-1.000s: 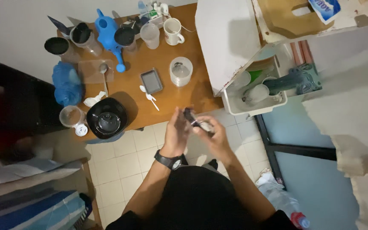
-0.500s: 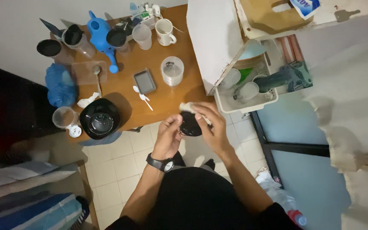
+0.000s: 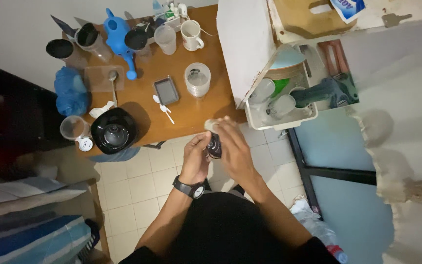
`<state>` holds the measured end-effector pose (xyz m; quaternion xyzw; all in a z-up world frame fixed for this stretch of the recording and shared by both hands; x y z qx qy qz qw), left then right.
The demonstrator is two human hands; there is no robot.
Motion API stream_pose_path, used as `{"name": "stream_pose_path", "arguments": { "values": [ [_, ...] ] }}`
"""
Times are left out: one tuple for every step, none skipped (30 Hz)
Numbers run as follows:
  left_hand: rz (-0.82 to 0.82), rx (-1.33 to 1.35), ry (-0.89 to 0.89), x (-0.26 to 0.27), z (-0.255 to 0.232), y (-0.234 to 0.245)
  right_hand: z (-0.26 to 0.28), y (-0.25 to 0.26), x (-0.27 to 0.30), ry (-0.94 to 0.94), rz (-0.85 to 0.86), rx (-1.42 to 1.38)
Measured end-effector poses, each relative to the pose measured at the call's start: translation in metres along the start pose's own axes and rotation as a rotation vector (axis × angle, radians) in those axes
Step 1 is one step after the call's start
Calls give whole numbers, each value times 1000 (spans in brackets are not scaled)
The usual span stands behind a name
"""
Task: Cleaning a small black object with a white cloth
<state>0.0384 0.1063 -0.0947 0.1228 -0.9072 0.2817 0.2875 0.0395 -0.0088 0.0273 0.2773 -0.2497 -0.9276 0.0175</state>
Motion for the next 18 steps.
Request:
{"name": "stream_pose_path", "arguments": {
  "values": [
    [3, -2, -1, -2, -1, 1, -3, 1, 4, 0, -4, 1],
    [-5, 70, 18, -4, -1, 3, -1, -1, 9, 66, 39, 15],
    [-16, 146, 34, -6, -2, 5, 1, -3, 12, 134, 85, 27],
    [-16, 147, 31, -2, -11, -2, 2, -5, 18, 137, 85, 26],
    [-26, 212, 42, 3, -19, -8, 4, -6, 24, 141, 72, 13],
    [-36, 277, 52, 8, -27, -13, 5, -7, 29, 144, 59, 1],
    [-40, 282, 48, -7, -10, 3, 6, -6, 28, 149, 64, -3],
    [-19, 209, 67, -22, 8, 17, 3, -3, 27, 101, 57, -2],
    [5, 132, 90, -37, 29, 30, 0, 1, 27, 49, 45, 3],
    [4, 132, 90, -35, 32, 28, -9, 1, 22, 48, 45, 2],
    [12, 123, 63, -32, 34, 24, -23, 7, 19, -31, -25, -53],
    [20, 114, 35, -28, 37, 21, -38, 13, 16, -111, -96, -108],
    [20, 113, 34, -22, 31, 15, -44, 8, 22, -111, -97, -109],
    [9, 188, 10, -16, 24, 10, -63, 3, 30, -293, -125, -262],
    [0, 264, -17, -11, 16, 4, -82, -4, 39, -472, -154, -415],
    [3, 264, -19, -2, 2, -6, -67, -2, 35, -469, -155, -415],
    [7, 321, -47, 7, -13, -15, -53, -1, 32, -485, -150, -375],
    [12, 378, -75, 16, -28, -23, -38, 0, 29, -501, -145, -334]
  ]
}}
Point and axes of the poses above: each hand's wrist, its own x-axis away from the middle knuckle, its own y-axis out of the back of the hand, z = x × y, the point moved 7 cm from there along -x, towards the middle knuckle, and after that the axes turned 4 degrees about -x, right-handed, at the moved point
